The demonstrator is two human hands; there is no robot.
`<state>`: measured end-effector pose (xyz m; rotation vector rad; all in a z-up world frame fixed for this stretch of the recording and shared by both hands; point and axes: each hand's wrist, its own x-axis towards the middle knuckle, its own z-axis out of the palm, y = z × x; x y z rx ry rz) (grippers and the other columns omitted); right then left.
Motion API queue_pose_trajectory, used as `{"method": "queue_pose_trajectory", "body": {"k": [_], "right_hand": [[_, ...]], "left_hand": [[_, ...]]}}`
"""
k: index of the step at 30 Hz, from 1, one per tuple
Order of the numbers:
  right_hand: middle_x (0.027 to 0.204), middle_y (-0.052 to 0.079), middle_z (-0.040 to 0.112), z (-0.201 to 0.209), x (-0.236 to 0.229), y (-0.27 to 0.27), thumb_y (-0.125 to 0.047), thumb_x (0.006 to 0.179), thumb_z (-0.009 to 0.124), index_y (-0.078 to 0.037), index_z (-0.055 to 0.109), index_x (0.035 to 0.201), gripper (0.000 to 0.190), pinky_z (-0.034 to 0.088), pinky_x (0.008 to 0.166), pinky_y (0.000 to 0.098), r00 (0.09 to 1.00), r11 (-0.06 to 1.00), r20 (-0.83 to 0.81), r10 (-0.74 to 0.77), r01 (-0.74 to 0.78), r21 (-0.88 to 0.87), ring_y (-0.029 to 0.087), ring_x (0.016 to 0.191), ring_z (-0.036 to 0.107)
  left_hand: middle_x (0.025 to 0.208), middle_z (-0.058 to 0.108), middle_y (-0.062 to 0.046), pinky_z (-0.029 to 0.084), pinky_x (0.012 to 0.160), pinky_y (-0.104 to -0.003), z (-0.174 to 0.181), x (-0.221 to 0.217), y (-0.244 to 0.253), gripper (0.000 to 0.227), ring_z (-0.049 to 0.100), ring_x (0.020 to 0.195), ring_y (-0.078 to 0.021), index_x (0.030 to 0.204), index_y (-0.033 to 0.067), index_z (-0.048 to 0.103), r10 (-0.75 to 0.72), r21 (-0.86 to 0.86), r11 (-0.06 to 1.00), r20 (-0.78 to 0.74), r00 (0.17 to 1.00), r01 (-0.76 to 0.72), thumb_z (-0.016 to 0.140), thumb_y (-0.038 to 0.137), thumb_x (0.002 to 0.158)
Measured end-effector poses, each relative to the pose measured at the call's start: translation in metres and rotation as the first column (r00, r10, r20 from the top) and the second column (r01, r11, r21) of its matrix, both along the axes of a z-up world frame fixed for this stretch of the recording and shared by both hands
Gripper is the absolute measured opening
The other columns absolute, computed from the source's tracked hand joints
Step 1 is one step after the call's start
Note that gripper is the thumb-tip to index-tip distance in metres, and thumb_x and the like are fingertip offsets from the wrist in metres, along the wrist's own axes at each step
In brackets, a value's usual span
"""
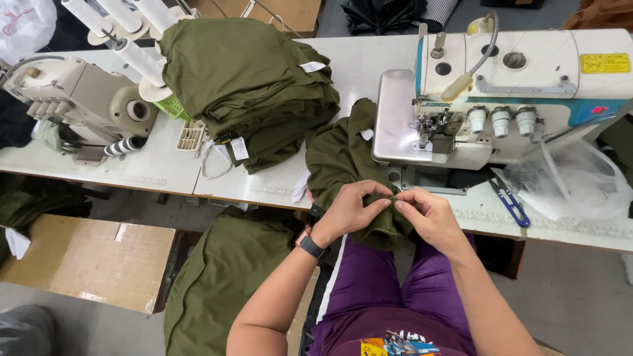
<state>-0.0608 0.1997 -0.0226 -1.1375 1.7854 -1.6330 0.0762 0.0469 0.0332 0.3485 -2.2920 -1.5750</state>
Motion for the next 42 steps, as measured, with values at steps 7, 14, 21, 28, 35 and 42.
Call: {"method": "queue_pose_trajectory", "body": {"k": [7, 14, 21, 28, 35, 42], "right_hand": [[0.068, 0.0, 0.063, 0.003, -0.002, 0.004, -0.01, 0.096, 0.071, -0.005, 0.079, 0.098, 0.009, 0.048, 0.055, 0.0219, 0.994, 1.0, 0.107, -0.002, 0.002, -0.003, 0.003, 0.065, 0.051], [0.065, 0.0, 0.062, 0.0, -0.009, 0.007, -0.01, 0.095, 0.073, -0.006, 0.08, 0.096, 0.008, 0.046, 0.055, 0.0221, 0.994, 0.998, 0.093, 0.062, -0.063, 0.012, 0.005, 0.061, 0.049], [0.064, 0.0, 0.059, -0.012, -0.008, 0.005, -0.01, 0.095, 0.072, -0.005, 0.079, 0.094, 0.009, 0.045, 0.052, 0.022, 0.996, 0.998, 0.07, 0.052, -0.056, 0.042, 0.005, 0.059, 0.048], [0.064, 0.002, 0.062, -0.02, -0.002, -0.007, -0.009, 0.096, 0.07, -0.004, 0.078, 0.098, 0.01, 0.047, 0.052, 0.0227, 0.992, 0.998, 0.123, 0.017, -0.023, 0.052, 0.005, 0.061, 0.053], [0.063, 0.001, 0.066, 0.029, 0.02, -0.039, -0.009, 0.096, 0.072, -0.007, 0.079, 0.101, 0.008, 0.05, 0.054, 0.019, 0.956, 0.985, 0.252, -0.148, 0.165, -0.048, 0.001, 0.062, 0.053], [0.086, 0.016, 0.073, -0.049, -0.013, -0.045, -0.01, 0.095, 0.075, 0.005, 0.074, 0.108, 0.02, 0.058, 0.068, 0.0342, 0.562, 0.779, 0.656, -0.504, 0.623, 0.064, 0.014, 0.075, 0.063]], "left_hand": [[0.092, 0.073, -0.018, 0.059, 0.08, -0.042, -0.002, 0.0, 0.004, 0.012, 0.072, 0.095, -0.0326, 0.104, 0.0031, 0.076, -0.01, 0.028, 1.0, 0.023, 1.0, 0.01, 0.071, 0.008, 0.094], [0.088, 0.072, -0.014, 0.059, 0.074, -0.04, -0.004, -0.001, 0.004, 0.011, 0.072, 0.089, -0.0282, 0.101, 0.0051, 0.075, -0.022, -0.01, 1.0, 0.043, 0.999, 0.022, 0.071, 0.01, 0.092], [0.085, 0.067, -0.014, 0.058, 0.068, -0.037, -0.008, 0.003, 0.006, 0.01, 0.07, 0.083, -0.03, 0.101, 0.0043, 0.075, 0.014, -0.178, 0.984, 0.044, 0.999, -0.006, 0.072, 0.009, 0.092], [0.084, 0.07, -0.017, 0.057, 0.078, -0.045, -0.052, 0.023, -0.024, 0.006, 0.071, 0.087, -0.0394, 0.096, 0.0062, 0.074, 0.076, -0.139, 0.987, -0.007, 0.997, -0.077, 0.074, 0.011, 0.091], [0.085, 0.071, -0.01, 0.055, 0.083, -0.038, 0.013, -0.007, -0.045, 0.008, 0.067, 0.086, -0.022, 0.099, 0.0109, 0.072, 0.281, -0.105, 0.943, -0.248, 0.927, -0.315, 0.064, 0.013, 0.101], [0.079, 0.073, -0.01, 0.059, 0.077, -0.049, -0.067, -0.137, -0.069, 0.008, 0.073, 0.078, -0.0381, 0.09, 0.0132, 0.077, 0.172, -0.43, 0.889, -0.003, 0.985, -0.156, 0.077, 0.021, 0.087]]}}
